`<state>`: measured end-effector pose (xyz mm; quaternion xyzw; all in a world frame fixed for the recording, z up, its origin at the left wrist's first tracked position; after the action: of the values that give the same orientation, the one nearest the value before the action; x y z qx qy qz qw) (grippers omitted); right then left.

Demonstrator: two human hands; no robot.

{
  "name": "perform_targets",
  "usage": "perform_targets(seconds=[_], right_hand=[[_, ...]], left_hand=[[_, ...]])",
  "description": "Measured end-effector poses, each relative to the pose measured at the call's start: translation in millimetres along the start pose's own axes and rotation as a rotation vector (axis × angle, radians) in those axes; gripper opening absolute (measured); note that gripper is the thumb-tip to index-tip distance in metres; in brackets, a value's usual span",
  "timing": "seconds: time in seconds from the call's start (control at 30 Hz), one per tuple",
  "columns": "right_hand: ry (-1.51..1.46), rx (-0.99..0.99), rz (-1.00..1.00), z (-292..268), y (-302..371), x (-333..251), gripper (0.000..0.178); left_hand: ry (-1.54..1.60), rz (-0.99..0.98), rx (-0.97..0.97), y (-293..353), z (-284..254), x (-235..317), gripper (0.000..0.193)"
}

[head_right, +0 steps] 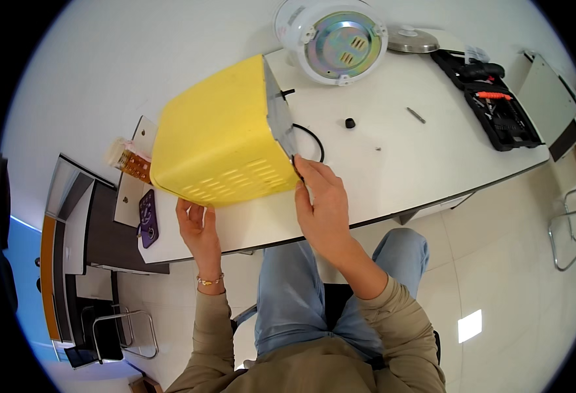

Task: The person assembles a yellow toaster by attaching its side panels and inserting the crumb tray. They then flip the toaster over and attach a circular component to the bottom, securing it with a small black cap.

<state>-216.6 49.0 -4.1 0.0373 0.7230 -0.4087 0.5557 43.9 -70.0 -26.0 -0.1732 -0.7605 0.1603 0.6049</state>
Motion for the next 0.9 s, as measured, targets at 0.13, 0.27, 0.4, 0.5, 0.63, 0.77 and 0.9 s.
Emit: perform_targets(seconds=[0.13,0.27,0.4,0.5,0.63,0.77,0.9], right_hand=[[-0.046,-0.006,0.073,-1,1,4,0.042],[-0.056,-0.007,0.001,4,7,1,0.043],[-0.015,0.002,-0.045,4,18,-7,0.044],[0.032,0.027,-0.085,6,25,-19,0.045],[0.107,0.063,-0.162,9,36,-32,0.050],[0.160,0.039,-0.178,16,44,-41,0.052],[0.177,0.000,-0.201,25,51,-47,0.056]], left_hand=[[-0.032,0.010,0.001,0,0,-1,0.059],[-0.098,0.013,0.035,1,0,6,0.057],[-0.146,0.018,0.024,0,2,8,0.062],[-0.069,0.013,0.054,-1,-1,13,0.075],[-0.265,0.067,0.052,-7,0,27,0.080],[-0.244,0.064,0.068,-19,-4,25,0.080],[0.063,-0.064,0.055,-28,-4,23,0.081]])
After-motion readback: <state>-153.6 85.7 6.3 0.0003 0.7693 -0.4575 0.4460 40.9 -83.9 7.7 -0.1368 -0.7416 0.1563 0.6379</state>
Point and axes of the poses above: each hand's wrist, its own y-axis away from the middle knuckle, its own z-axis out of the palm, x = y × z, the point moved 10 cm from there along -y, towards the middle knuckle, and after that the axes turned 7 degrees about -y, right-handed, at the moved point
